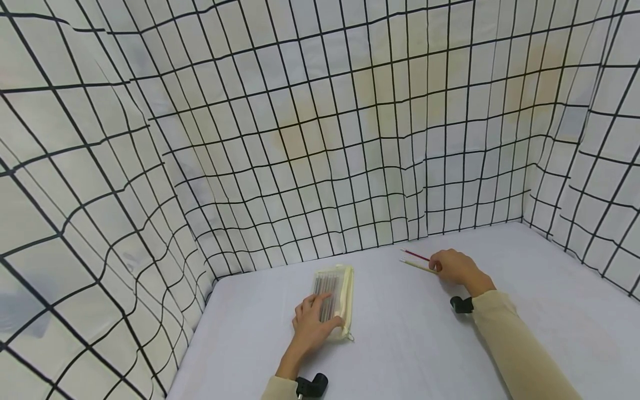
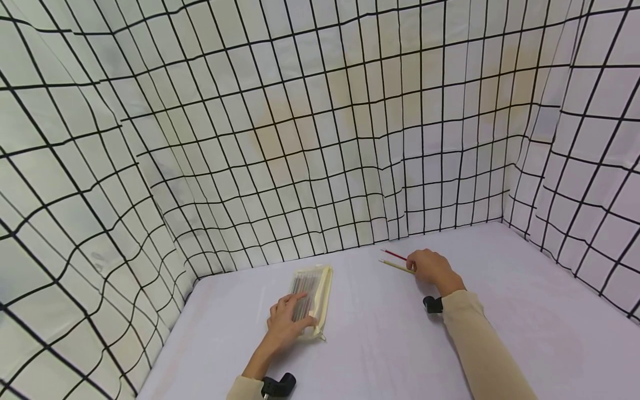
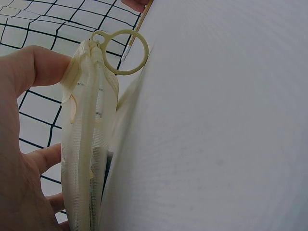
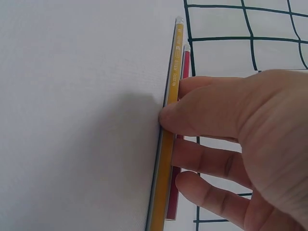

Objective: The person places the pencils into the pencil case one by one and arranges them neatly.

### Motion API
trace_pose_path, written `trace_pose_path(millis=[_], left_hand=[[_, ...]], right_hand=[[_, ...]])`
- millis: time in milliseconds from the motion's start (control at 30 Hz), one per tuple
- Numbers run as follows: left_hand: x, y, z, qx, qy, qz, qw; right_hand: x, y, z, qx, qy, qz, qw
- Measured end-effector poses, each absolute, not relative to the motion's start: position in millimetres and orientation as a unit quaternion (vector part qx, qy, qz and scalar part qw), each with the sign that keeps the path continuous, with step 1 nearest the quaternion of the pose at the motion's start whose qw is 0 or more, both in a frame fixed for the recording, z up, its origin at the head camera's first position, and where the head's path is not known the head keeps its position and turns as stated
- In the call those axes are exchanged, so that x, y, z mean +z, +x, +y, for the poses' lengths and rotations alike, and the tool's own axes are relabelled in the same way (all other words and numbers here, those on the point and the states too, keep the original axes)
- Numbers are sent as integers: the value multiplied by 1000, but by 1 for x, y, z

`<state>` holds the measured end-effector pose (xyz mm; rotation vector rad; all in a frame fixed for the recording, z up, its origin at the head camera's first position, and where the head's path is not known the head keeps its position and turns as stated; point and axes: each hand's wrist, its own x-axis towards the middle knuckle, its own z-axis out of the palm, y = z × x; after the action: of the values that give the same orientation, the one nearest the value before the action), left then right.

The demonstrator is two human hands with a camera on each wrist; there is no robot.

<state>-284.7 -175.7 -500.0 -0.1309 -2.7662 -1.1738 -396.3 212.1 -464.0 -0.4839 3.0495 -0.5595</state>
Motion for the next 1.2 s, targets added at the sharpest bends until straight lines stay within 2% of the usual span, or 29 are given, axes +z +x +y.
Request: trace_pose_path(millis=[1200], left_hand=[[-499,-285,-175,-382,-49,-920,65]], right_hand=[[-459,-397,208,-212,-155,965,20]])
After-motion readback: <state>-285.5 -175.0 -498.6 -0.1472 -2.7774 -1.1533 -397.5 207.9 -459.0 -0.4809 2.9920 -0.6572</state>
